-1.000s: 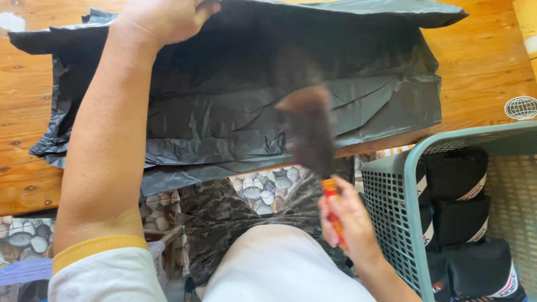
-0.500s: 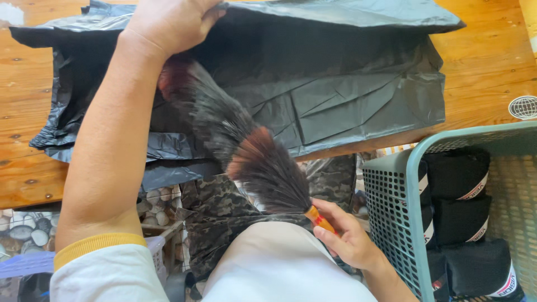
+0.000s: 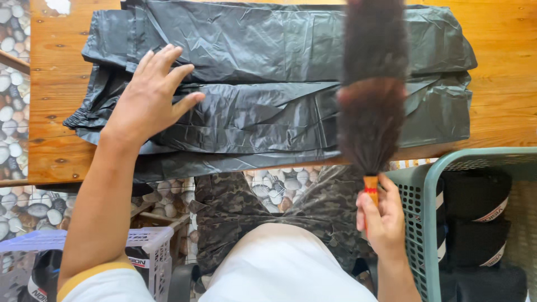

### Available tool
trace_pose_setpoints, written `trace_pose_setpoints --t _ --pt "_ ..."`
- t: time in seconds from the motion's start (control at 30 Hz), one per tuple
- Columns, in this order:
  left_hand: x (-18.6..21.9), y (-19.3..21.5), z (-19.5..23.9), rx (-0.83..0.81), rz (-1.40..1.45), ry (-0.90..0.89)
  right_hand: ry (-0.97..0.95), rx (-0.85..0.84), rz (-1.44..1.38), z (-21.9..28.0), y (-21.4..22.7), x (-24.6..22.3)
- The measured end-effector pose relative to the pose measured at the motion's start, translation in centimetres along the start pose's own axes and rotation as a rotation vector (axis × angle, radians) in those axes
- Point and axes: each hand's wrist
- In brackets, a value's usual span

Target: The person uses a feather duster to wipe a black tarp on a wooden table, then folds the tarp into a compact bundle by hand. The person smooths the folds and adjusts the bundle on the table.

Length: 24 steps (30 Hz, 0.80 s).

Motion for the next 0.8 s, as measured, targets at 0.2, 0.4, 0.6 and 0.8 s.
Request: trace_pose_setpoints --t 0.2,0.4,0.6,0.8 --pt "4.2 1.2 5.6 0.026 0.012 0.158 -0.204 -0.140 0.092 -1.7 -9.2 -2.7" --pt "4.6 1.0 8.1 0.025 0.018 0.169 -0.201 -0.589 -0.058 -2.4 -12.2 -3.8" --pt "5.4 1.0 8.0 -0.004 -0.011 0.137 -0.263 -0.237 0.142 -3.2 -11.9 -3.2" --pt "6.1 2.8 5.7 0.073 0.009 -0.078 -0.057 -0.435 -0.110 -1.9 -8.0 -2.6"
Point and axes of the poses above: each hand's wrist, its own z-axis away from the middle knuckle, its own y-axis out of the back of the hand, x = y × z, and after that the axes turned 2 degrees about -z, right-handed
